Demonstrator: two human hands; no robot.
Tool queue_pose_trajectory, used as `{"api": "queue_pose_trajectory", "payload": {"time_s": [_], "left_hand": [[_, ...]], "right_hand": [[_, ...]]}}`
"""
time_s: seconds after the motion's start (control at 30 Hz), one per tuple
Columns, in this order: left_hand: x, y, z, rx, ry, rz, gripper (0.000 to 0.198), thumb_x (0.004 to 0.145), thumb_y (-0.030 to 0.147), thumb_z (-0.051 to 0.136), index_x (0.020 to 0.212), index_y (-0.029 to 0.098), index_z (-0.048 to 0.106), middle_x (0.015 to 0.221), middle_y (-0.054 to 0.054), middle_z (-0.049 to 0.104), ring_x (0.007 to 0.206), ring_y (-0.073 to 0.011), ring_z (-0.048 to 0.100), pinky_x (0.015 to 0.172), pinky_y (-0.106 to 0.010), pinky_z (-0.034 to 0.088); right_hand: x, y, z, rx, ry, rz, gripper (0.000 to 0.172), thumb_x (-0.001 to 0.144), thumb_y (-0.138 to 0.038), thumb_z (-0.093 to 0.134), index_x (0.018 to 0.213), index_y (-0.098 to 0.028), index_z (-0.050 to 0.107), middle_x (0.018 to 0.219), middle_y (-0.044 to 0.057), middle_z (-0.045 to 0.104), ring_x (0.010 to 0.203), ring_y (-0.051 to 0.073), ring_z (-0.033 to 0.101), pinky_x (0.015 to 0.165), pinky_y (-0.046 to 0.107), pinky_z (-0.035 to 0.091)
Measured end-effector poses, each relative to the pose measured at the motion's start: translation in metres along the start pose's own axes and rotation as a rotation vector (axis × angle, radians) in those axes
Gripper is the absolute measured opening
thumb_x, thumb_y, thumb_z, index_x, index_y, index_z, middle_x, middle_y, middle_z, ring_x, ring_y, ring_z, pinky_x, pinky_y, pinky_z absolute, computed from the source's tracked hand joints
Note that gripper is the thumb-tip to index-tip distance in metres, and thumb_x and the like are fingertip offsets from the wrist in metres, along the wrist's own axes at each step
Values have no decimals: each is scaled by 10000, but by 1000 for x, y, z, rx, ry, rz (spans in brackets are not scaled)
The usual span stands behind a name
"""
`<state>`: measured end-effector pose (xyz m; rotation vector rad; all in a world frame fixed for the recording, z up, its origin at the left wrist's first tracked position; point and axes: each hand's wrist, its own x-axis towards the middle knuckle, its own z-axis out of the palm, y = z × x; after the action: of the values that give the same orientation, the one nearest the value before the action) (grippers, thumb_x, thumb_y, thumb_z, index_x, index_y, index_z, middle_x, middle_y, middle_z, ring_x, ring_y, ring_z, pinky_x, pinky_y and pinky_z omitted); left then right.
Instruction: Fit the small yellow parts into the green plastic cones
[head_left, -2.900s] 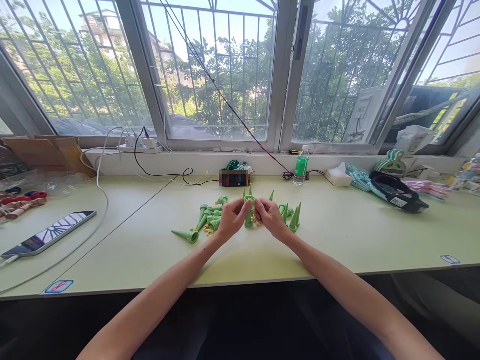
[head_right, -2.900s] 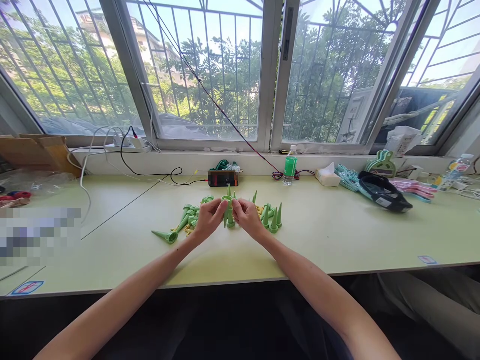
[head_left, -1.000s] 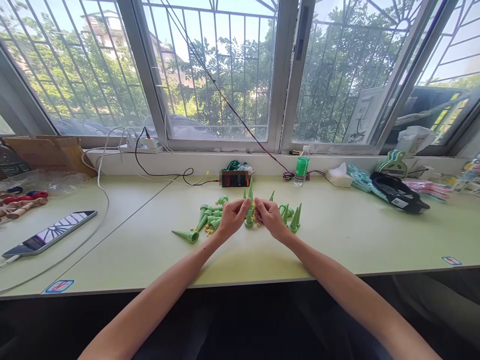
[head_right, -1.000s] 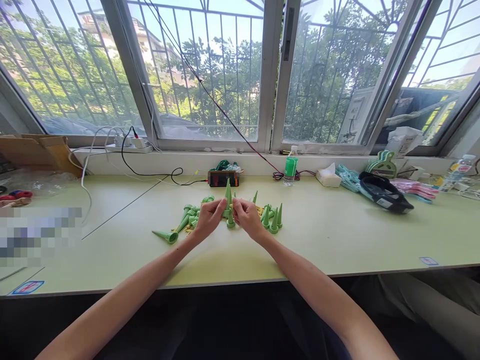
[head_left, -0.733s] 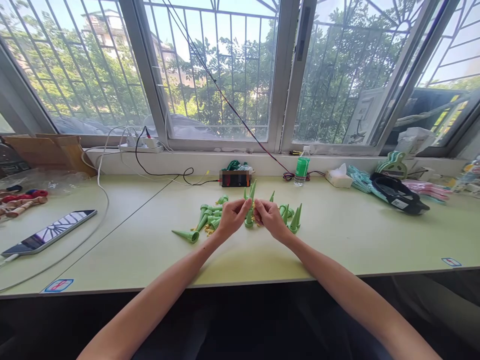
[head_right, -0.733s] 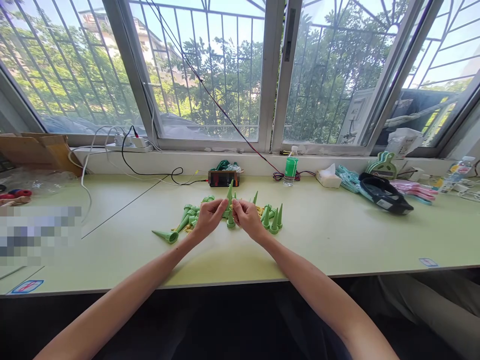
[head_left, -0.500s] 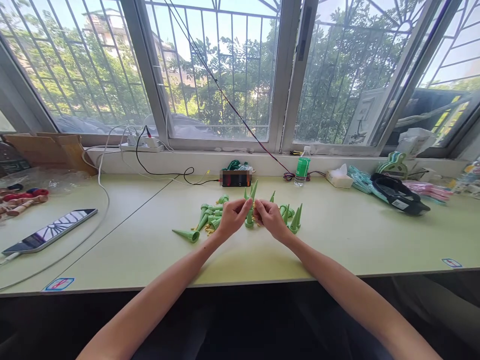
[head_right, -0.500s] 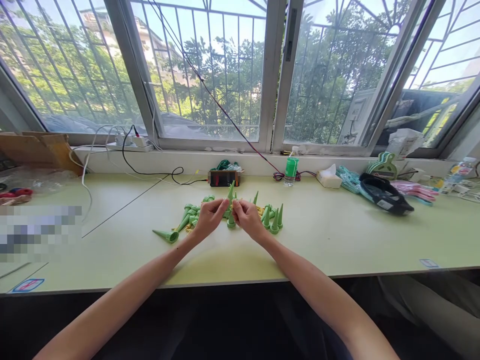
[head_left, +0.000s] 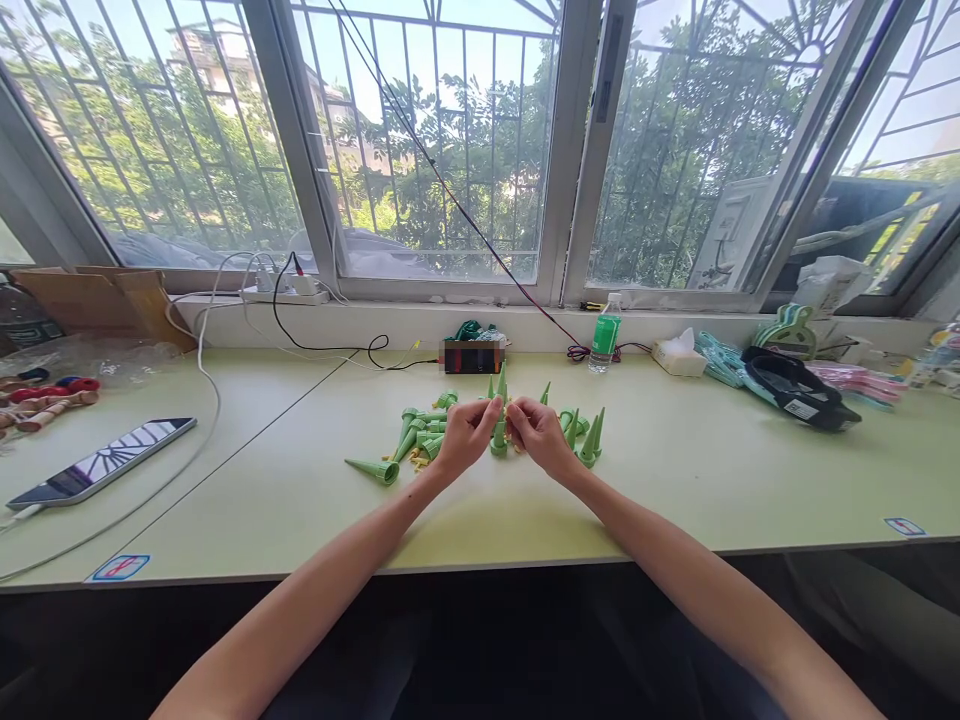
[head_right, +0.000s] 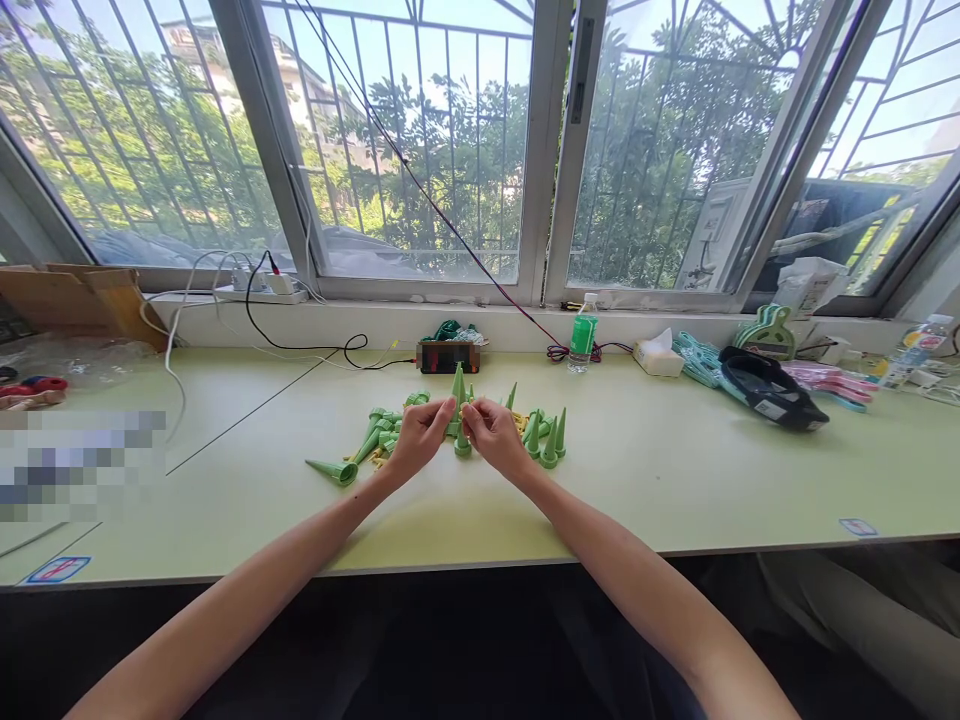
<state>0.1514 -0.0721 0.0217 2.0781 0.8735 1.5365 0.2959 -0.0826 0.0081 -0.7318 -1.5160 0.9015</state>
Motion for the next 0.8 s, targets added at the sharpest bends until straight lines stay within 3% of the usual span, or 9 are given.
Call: {"api": "queue_pose_trajectory", "payload": {"time_s": [0.23, 0.47, 0.63, 0.8], "left_hand": [[-1, -7, 2, -64, 3, -56, 543, 936, 515, 469, 531, 154, 458, 451, 35, 310, 410, -67, 286, 403, -229, 198], [-2, -14, 4, -103, 16, -88, 552, 935, 513, 475, 520, 163, 375, 445, 42, 305, 392, -55, 291, 394, -224, 201], [-1, -18, 5, -131, 27, -118, 555, 925, 521, 488, 519, 169, 348, 440, 46, 288, 376, -52, 291, 383, -221, 199], [0, -15, 6, -176, 37, -154, 574, 911, 540, 501, 501, 171, 339, 430, 49, 279, 364, -49, 296, 367, -212, 206]], "right_hand": [[0, 2, -1, 34, 3, 2, 419, 839, -593, 608, 763, -195, 502, 611, -50, 490, 435, 64, 376, 403, 209, 279], [0, 6, -2, 29, 4, -16, 339, 852, -514, 624, 813, -201, 499, 610, -61, 463, 437, 63, 357, 403, 205, 261], [0, 4, -3, -28, 6, -29, 299, 857, -480, 625, 822, -213, 494, 535, -91, 345, 438, 71, 316, 409, 205, 237], [-1, 2, -3, -88, 17, -54, 277, 870, -463, 608, 832, -216, 488, 557, -85, 359, 446, 73, 330, 417, 212, 245]]}}
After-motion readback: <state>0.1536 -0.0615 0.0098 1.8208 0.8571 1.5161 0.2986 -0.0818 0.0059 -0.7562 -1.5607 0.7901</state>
